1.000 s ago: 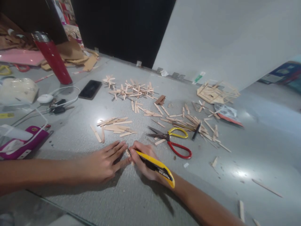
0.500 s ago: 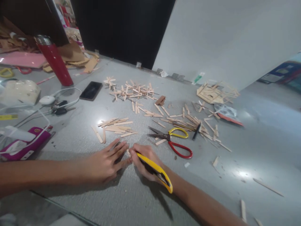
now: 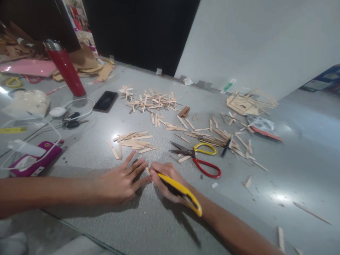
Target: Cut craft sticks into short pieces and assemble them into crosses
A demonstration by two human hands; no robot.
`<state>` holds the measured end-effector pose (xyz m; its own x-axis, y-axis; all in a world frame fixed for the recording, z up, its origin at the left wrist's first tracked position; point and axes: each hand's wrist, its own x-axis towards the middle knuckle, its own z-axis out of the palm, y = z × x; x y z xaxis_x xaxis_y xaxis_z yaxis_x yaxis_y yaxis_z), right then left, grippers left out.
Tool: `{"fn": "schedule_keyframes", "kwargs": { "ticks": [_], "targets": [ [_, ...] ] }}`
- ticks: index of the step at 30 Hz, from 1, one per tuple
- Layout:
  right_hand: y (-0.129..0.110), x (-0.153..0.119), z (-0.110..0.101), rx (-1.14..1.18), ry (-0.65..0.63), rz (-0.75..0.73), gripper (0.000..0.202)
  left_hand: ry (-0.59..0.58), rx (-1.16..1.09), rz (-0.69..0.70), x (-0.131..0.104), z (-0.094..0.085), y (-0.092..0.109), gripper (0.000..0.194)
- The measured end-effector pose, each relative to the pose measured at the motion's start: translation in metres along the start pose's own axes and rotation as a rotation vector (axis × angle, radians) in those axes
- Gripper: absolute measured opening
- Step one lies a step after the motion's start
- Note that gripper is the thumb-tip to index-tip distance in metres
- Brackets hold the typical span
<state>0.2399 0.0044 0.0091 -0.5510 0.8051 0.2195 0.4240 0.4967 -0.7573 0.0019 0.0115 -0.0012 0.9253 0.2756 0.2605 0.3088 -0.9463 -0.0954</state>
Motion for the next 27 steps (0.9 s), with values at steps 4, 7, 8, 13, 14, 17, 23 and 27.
{"fn": "schedule_keyframes", "kwargs": {
  "ticks": [4, 7, 8, 13, 14, 17, 23, 27],
  "targets": [
    [0.0025, -0.0027, 0.0014, 0.0, 0.005, 0.005, 0.037, 0.0, -0.004, 0.008, -0.0006, 0.0008, -0.0001, 0.059],
    [0.0052, -0.005, 0.0028, 0.005, 0.036, 0.018, 0.039, 0.002, -0.002, 0.017, -0.0019, 0.0018, -0.0001, 0.062],
    [0.0058, -0.0056, 0.0031, 0.007, 0.05, 0.024, 0.04, 0.006, 0.0, 0.021, -0.0022, 0.002, 0.0, 0.062],
    [0.0049, -0.0051, 0.0018, 0.022, 0.116, 0.046, 0.042, 0.029, -0.003, 0.026, -0.0017, 0.0014, -0.0003, 0.062],
    [0.0042, -0.0046, 0.0014, 0.026, 0.123, 0.048, 0.042, 0.03, -0.006, 0.022, -0.0015, 0.0015, -0.0003, 0.062],
    [0.0026, -0.003, 0.0008, 0.034, 0.127, 0.061, 0.039, 0.027, -0.007, 0.02, -0.0015, 0.0028, -0.0002, 0.062],
    [0.0033, -0.0021, 0.0017, 0.045, 0.096, 0.094, 0.039, 0.013, -0.009, 0.022, -0.0021, 0.0026, -0.0006, 0.061],
    [0.0035, -0.0004, 0.0023, 0.04, 0.08, 0.113, 0.043, 0.002, 0.003, 0.019, -0.0016, 0.0008, -0.001, 0.059]
  ]
}}
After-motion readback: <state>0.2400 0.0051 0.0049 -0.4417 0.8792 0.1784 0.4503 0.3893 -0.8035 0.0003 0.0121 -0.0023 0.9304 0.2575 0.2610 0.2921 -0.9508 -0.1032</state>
